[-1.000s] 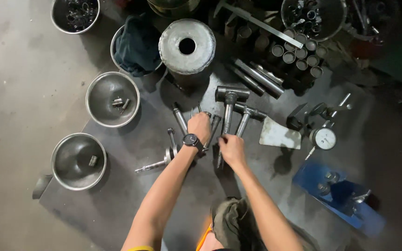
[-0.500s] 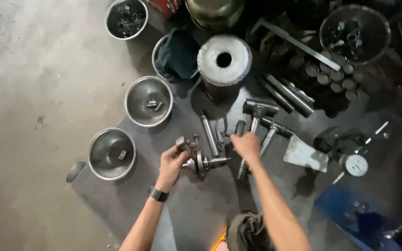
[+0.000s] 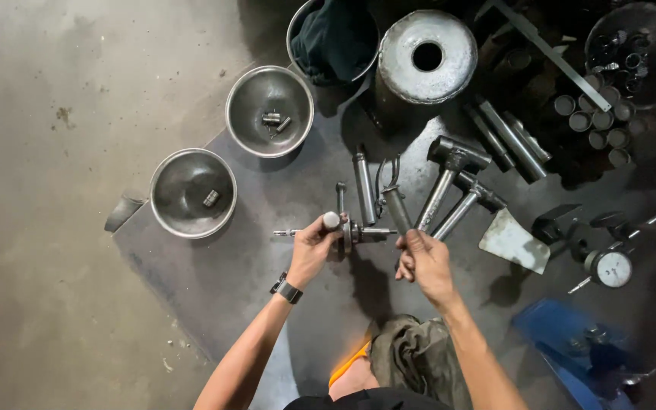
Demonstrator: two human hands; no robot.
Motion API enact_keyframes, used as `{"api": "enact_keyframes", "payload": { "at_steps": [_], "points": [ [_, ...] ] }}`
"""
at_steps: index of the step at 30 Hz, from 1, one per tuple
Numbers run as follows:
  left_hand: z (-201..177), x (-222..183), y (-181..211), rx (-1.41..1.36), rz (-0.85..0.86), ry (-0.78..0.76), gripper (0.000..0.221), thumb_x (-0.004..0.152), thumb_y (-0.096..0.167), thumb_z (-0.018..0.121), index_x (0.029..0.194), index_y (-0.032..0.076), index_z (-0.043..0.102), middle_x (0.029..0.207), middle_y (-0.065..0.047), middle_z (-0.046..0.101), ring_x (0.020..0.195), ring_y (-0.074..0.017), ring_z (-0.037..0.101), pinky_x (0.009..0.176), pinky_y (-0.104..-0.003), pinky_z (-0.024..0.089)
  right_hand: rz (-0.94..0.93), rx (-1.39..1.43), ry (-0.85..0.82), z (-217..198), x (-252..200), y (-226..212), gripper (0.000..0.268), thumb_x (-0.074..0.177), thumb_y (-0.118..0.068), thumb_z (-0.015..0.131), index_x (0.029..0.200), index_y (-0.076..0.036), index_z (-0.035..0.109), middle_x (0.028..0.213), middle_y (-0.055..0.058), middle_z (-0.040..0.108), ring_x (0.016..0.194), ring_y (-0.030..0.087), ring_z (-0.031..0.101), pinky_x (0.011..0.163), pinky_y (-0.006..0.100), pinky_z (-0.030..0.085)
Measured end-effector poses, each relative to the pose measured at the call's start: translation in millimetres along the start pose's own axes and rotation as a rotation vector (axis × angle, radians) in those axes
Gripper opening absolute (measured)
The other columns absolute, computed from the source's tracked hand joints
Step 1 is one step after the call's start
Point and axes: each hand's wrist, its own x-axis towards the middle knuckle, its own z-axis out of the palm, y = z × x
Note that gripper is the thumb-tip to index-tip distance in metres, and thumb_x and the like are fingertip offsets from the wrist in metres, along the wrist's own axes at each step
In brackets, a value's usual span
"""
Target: Inspecting and measuring a motorcycle crankshaft with a dial indicator and cleaning it with a rag.
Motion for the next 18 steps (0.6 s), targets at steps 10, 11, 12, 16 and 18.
{"api": "enact_keyframes", "payload": {
  "at_steps": [10,11,12,16,18],
  "points": [
    [6.1,-11.4,15.5,0.409,0.195,-0.092,0.046,0.091,-0.016,0.053,0.131,0.005,0.064,0.089,-0.005,0.074,0.081,-0.0104,0.074,0.075,-0.028,0.059,-0.053,-0.333,0.039,41.3,-28.0,-23.1,0.042,0.103,-0.039,0.057,0.096,0.002,0.066,0.062,0.001,0.053,0.053,0.010,0.052,0.050,0.030,0.051],
    [5.8,-13.0,12.0,0.304,0.102,-0.094,0.048,0.089,-0.016,0.053,0.131,0.005,0.064,0.089,-0.006,0.074,0.080,-0.0112,0.073,0.073,-0.028,0.059,-0.129,-0.552,0.044,46.0,-33.2,-39.8,0.041,0.104,-0.037,0.057,0.097,0.001,0.067,0.060,0.007,0.051,0.050,0.016,0.050,0.050,0.033,0.046],
    [5.2,-14.3,8.2,0.198,0.008,-0.095,0.049,0.088,-0.015,0.053,0.131,0.005,0.064,0.090,-0.008,0.074,0.080,-0.0120,0.072,0.071,-0.029,0.059,-0.204,-0.772,0.049,50.8,-37.9,-56.1,0.039,0.105,-0.036,0.057,0.098,0.001,0.068,0.058,0.013,0.049,0.048,0.022,0.049,0.051,0.036,0.042],
    [2.1,-12.0,3.1,0.493,0.311,-0.064,0.051,0.084,-0.016,0.058,0.132,0.003,0.061,0.100,-0.013,0.073,0.088,-0.0178,0.074,0.080,-0.030,0.058,-0.709,-0.619,-0.011,68.9,-75.1,-123.7,0.034,0.108,-0.033,0.055,0.108,-0.001,0.064,0.067,0.007,0.062,0.055,0.020,0.063,0.052,0.034,0.049],
    [6.0,-12.7,14.4,0.409,0.180,-0.077,0.048,0.089,-0.015,0.055,0.132,0.005,0.064,0.094,-0.011,0.075,0.081,-0.0210,0.075,0.078,-0.031,0.059,-1.117,-0.496,-0.006,70.8,-77.8,-125.6,0.036,0.115,-0.036,0.048,0.115,-0.001,0.054,0.081,0.011,0.064,0.065,0.024,0.066,0.061,0.036,0.053]
  ]
}}
